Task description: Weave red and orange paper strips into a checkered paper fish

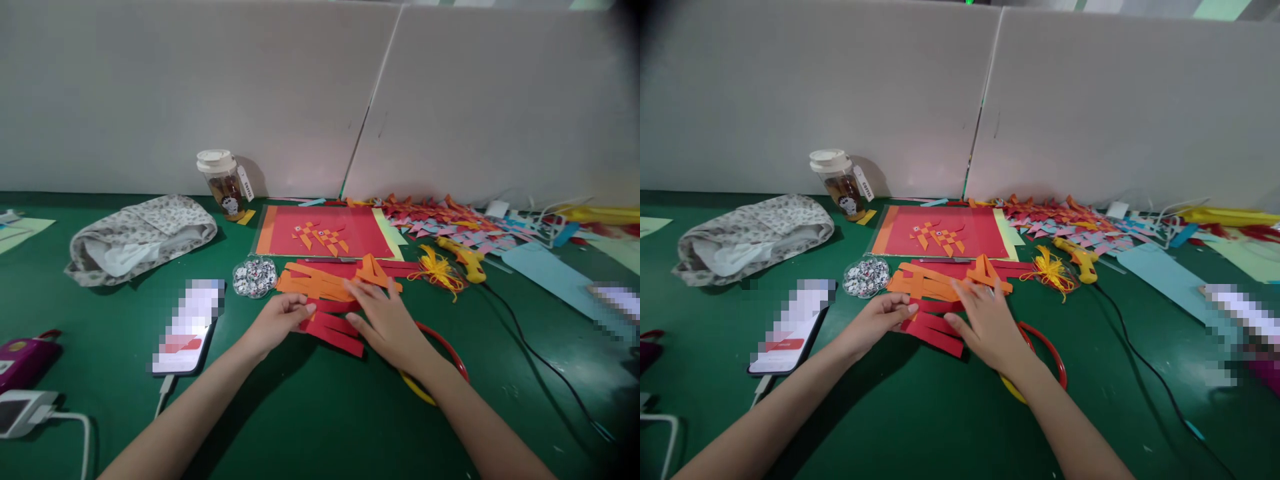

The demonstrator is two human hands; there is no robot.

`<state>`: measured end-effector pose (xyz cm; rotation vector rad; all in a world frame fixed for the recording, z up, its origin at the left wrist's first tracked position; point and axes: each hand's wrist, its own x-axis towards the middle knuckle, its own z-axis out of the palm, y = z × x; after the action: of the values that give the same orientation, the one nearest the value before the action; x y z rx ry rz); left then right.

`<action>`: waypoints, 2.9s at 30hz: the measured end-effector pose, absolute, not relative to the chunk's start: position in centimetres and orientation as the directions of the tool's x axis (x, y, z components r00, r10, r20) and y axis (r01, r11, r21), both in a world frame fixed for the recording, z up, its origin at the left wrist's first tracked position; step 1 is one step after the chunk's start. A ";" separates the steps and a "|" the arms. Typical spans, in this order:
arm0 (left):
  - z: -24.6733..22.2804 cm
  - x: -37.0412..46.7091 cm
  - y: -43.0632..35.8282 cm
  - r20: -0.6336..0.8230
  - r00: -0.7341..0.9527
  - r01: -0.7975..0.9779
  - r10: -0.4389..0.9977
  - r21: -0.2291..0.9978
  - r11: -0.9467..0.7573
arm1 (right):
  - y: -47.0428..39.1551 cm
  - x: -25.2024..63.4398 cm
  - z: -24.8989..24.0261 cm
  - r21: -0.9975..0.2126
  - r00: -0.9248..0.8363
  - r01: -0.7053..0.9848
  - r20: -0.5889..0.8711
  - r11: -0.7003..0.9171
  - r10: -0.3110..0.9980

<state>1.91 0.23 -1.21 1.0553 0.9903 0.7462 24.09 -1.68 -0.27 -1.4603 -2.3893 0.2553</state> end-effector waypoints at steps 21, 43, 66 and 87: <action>-0.6 1.9 -1.6 -0.019 0.439 0.686 0.898 0.652 -0.322 | -1.5 23.1 -0.6 -0.367 -0.268 0.849 0.320 0.380 0.908; 1.4 0.9 -1.9 0.083 0.867 0.445 0.491 0.312 -0.839 | -1.8 23.1 -1.2 -0.358 -0.529 0.737 0.222 0.573 0.819; -2.4 0.3 -2.2 0.174 0.763 0.523 0.623 0.401 -0.753 | -2.1 23.0 -0.9 -0.423 -0.559 0.710 0.146 0.563 0.816; -1.1 0.7 -4.1 -0.046 0.887 0.427 0.460 0.464 -0.776 | -0.7 24.9 -1.6 -0.096 -0.424 0.883 0.252 0.459 0.870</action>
<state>0.66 -4.05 -1.06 2.5809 0.6454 0.0955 24.93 -0.67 -1.65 -1.5068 -2.4460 -0.0735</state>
